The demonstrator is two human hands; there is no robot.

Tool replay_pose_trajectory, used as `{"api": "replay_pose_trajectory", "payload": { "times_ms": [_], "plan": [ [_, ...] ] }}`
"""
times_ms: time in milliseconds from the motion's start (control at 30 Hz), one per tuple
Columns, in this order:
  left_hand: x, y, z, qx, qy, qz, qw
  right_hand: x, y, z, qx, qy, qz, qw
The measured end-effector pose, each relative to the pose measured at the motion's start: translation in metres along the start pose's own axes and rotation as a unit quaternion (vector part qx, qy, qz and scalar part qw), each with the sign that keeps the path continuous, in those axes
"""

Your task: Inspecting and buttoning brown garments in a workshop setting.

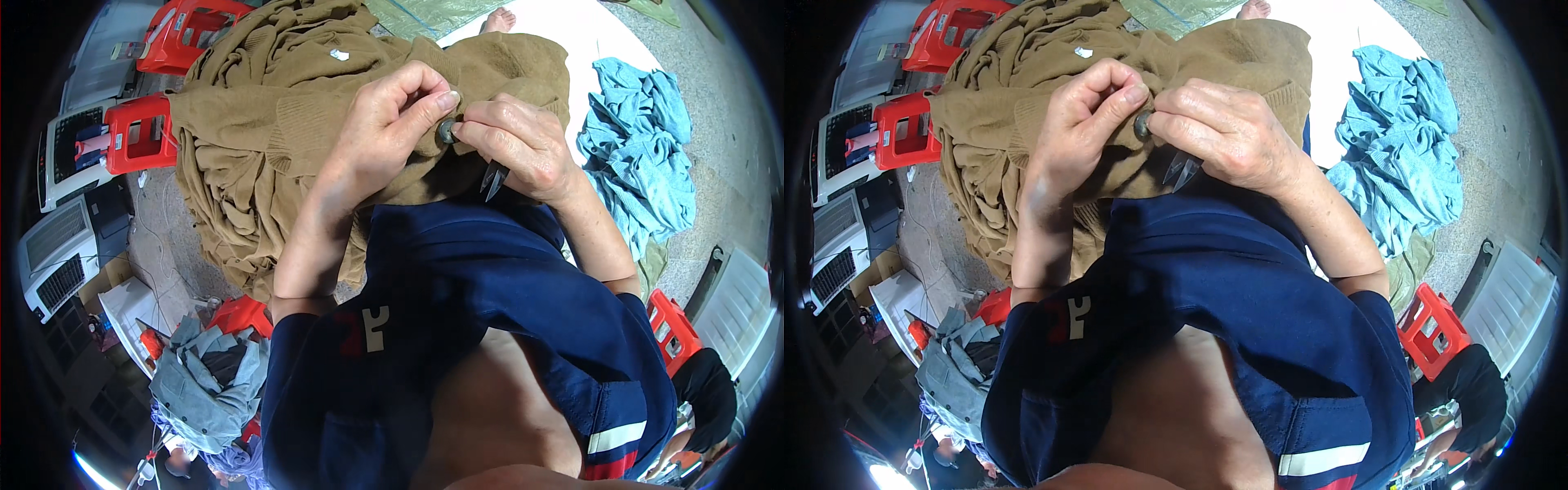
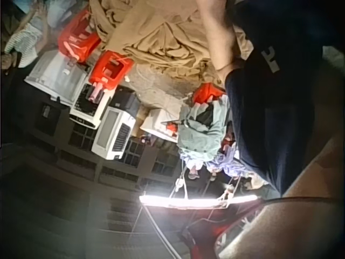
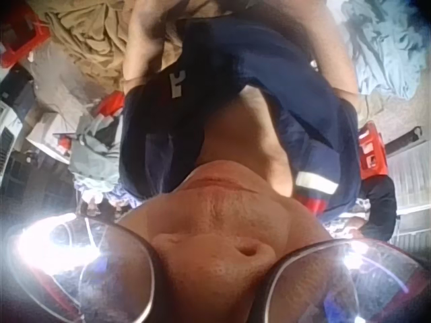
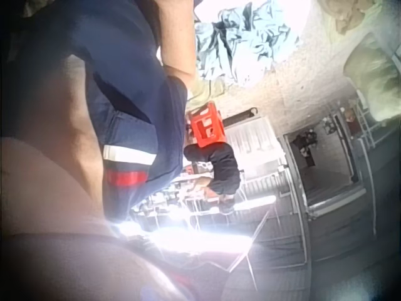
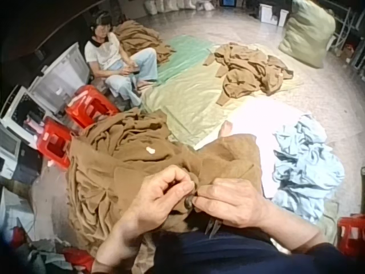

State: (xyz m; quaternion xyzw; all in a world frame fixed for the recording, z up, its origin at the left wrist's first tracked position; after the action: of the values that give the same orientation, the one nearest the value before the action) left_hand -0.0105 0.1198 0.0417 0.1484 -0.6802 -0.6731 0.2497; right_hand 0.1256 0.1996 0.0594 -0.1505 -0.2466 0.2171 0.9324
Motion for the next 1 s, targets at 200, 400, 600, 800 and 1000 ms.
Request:
{"api": "replay_pose_trajectory", "payload": {
  "times_ms": [200, 400, 600, 800, 1000],
  "plan": [
    [-0.001, 0.002, -0.012, 0.023, 0.031, -0.046, 0.998, -0.003, 0.012, -0.007, -0.075, 0.024, 0.012, 0.997],
    [0.001, 0.02, -0.014, -0.146, 0.052, 0.077, 0.985, -0.01, 0.021, -0.009, -0.256, 0.1, 0.143, 0.951],
    [-0.001, 0.023, -0.016, -0.192, 0.044, 0.15, 0.969, -0.016, 0.031, -0.014, -0.326, -0.03, 0.091, 0.94],
    [-0.002, 0.016, -0.015, -0.196, 0.051, 0.177, 0.963, -0.018, 0.032, -0.024, -0.371, -0.041, 0.107, 0.922],
    [0.012, -0.037, -0.008, 0.151, -0.015, 0.031, 0.988, -0.022, 0.024, -0.025, -0.201, 0.004, 0.084, 0.976]
  ]
}}
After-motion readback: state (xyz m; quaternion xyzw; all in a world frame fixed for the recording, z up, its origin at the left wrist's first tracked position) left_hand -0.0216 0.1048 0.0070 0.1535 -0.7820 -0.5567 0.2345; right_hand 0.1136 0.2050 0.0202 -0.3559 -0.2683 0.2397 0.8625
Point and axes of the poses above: each hand's wrist, its own z-axis towards the middle knuckle, its own x-axis out of the back of the hand, y = z × x, the point moved 5 cm from there along z, towards the middle knuckle, and after that the axes turned 15 degrees about y, right-handed, at the moved point
